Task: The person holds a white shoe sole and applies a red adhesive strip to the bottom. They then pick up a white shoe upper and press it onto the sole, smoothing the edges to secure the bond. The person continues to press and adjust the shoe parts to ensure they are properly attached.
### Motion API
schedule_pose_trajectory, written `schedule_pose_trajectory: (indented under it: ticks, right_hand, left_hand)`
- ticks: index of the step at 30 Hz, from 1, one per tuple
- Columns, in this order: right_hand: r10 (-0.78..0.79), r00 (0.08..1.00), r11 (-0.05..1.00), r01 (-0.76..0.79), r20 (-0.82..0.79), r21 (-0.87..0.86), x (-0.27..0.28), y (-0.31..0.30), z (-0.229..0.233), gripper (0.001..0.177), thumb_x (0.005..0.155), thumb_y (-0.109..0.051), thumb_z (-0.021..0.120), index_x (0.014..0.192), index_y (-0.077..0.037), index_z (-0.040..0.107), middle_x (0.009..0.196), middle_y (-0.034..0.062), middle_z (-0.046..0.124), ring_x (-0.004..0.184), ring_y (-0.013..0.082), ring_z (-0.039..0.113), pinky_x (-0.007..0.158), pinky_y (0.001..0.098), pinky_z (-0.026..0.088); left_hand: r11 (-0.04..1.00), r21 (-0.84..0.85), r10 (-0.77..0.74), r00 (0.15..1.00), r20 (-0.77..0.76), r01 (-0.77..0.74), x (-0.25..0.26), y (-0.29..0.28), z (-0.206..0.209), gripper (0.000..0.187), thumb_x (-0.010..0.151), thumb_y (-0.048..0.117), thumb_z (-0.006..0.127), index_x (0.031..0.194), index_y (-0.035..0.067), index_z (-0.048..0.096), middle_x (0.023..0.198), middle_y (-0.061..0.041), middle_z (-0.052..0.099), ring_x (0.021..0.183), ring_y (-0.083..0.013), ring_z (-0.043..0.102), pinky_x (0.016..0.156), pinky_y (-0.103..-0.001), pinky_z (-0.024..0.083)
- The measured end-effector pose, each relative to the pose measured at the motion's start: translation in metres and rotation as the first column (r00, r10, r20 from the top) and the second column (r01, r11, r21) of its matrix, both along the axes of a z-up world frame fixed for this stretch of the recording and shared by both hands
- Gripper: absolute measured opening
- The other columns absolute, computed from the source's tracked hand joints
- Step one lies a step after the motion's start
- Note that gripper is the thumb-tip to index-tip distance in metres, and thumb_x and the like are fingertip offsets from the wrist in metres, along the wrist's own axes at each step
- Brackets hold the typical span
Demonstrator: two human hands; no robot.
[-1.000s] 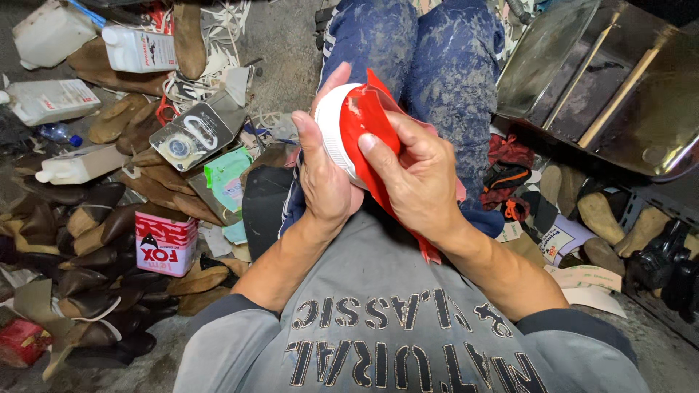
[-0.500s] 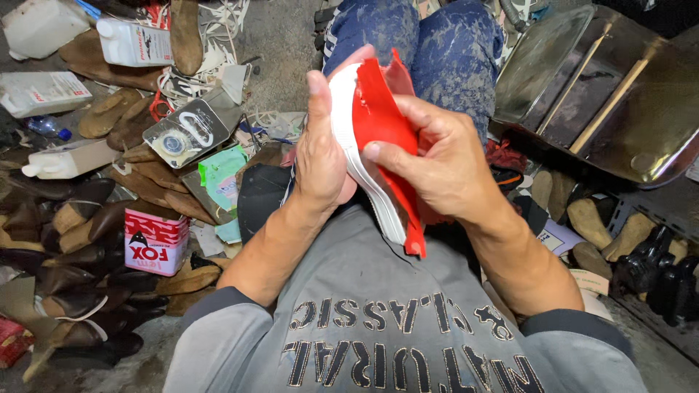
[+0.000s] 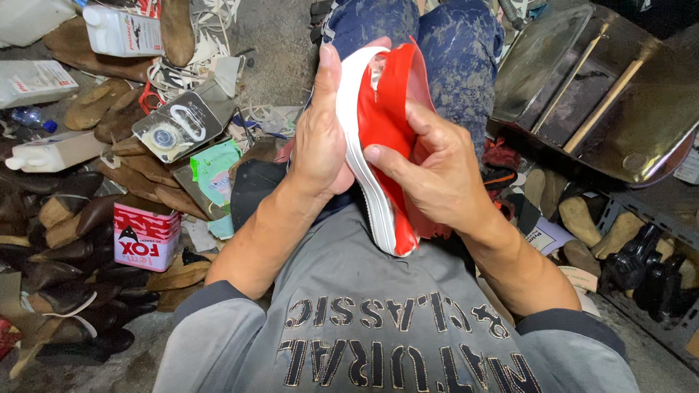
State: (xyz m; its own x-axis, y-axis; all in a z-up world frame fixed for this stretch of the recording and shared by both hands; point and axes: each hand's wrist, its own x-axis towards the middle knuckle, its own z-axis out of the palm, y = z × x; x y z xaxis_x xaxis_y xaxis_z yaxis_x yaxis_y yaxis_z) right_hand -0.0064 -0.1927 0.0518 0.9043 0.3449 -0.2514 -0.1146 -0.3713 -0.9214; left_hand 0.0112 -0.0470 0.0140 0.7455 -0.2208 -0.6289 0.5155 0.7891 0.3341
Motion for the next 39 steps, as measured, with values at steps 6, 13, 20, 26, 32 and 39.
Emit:
schedule_pose_trajectory:
  ticks: [6, 13, 20, 26, 32, 39]
  right_hand:
    - [-0.017, 1.0, 0.976, 0.019, 0.012, -0.215, -0.011, -0.015, 0.004, 0.048, 0.091, -0.023, 0.077, 0.132, -0.001, 0.065, 0.113, 0.0038, 0.072, 0.081, 0.008, 0.06, 0.071, 0.0235, 0.052]
    - [0.051, 0.992, 0.98, -0.028, 0.113, -0.199, -0.02, -0.008, 0.013, 0.024, 0.095, -0.019, 0.075, 0.112, -0.002, 0.072, 0.09, 0.0025, 0.073, 0.069, 0.0078, 0.058, 0.064, 0.0251, 0.047]
    - [-0.003, 0.988, 0.997, 0.015, -0.156, 0.077, -0.024, -0.007, 0.003, 0.021, 0.1, -0.014, 0.064, 0.117, -0.002, 0.069, 0.105, 0.0009, 0.072, 0.091, 0.0055, 0.06, 0.087, 0.0231, 0.05]
    - [0.102, 0.992, 0.988, -0.093, -0.069, 0.121, -0.018, -0.014, 0.008, 0.01, 0.099, -0.008, 0.064, 0.105, 0.0, 0.064, 0.101, 0.0068, 0.061, 0.09, 0.0154, 0.056, 0.086, 0.0285, 0.045]
    - [0.04, 0.892, 0.996, -0.002, -0.45, 0.084, -0.024, -0.027, 0.014, 0.061, 0.09, -0.006, 0.07, 0.148, -0.004, 0.05, 0.092, 0.0029, 0.066, 0.048, 0.0084, 0.06, 0.042, 0.0199, 0.055]
    - [0.141, 0.99, 0.949, -0.133, 0.01, -0.285, -0.039, -0.041, 0.004, 0.047, 0.092, -0.023, 0.076, 0.132, -0.002, 0.065, 0.102, 0.0076, 0.077, 0.073, 0.0115, 0.063, 0.073, 0.0278, 0.05]
  left_hand:
    - [0.985, 0.119, 0.148, 0.961, -0.235, -0.122, 0.007, 0.003, -0.007, 0.056, 0.083, 0.055, 0.063, 0.105, 0.005, 0.073, 0.096, -0.011, 0.077, 0.081, -0.0185, 0.072, 0.072, -0.035, 0.06]
    - [0.963, 0.239, 0.189, 0.939, -0.289, -0.121, 0.013, 0.001, 0.003, 0.089, 0.076, 0.047, 0.058, 0.154, 0.007, 0.044, 0.153, -0.001, 0.052, 0.124, -0.0118, 0.058, 0.1, -0.027, 0.051]
    - [0.977, 0.195, 0.12, 0.98, -0.159, -0.088, 0.004, 0.0, -0.004, 0.067, 0.088, 0.052, 0.053, 0.135, 0.003, 0.052, 0.135, -0.007, 0.052, 0.118, -0.014, 0.051, 0.097, -0.029, 0.044]
    - [0.978, 0.208, 0.013, 0.992, -0.129, 0.014, 0.01, 0.001, 0.017, 0.071, 0.089, 0.056, 0.046, 0.126, 0.002, 0.071, 0.114, -0.011, 0.073, 0.097, -0.013, 0.067, 0.082, -0.026, 0.055]
    - [0.952, 0.274, 0.126, 0.99, 0.064, -0.139, -0.011, 0.002, -0.047, 0.069, 0.1, 0.04, 0.047, 0.159, 0.011, 0.025, 0.17, -0.005, 0.019, 0.156, -0.014, 0.02, 0.126, -0.03, 0.022]
    - [0.972, 0.166, 0.173, 0.984, -0.034, -0.165, -0.007, 0.002, -0.039, 0.07, 0.097, 0.036, 0.051, 0.159, 0.014, 0.028, 0.168, 0.002, 0.026, 0.148, -0.0118, 0.034, 0.119, -0.03, 0.036]
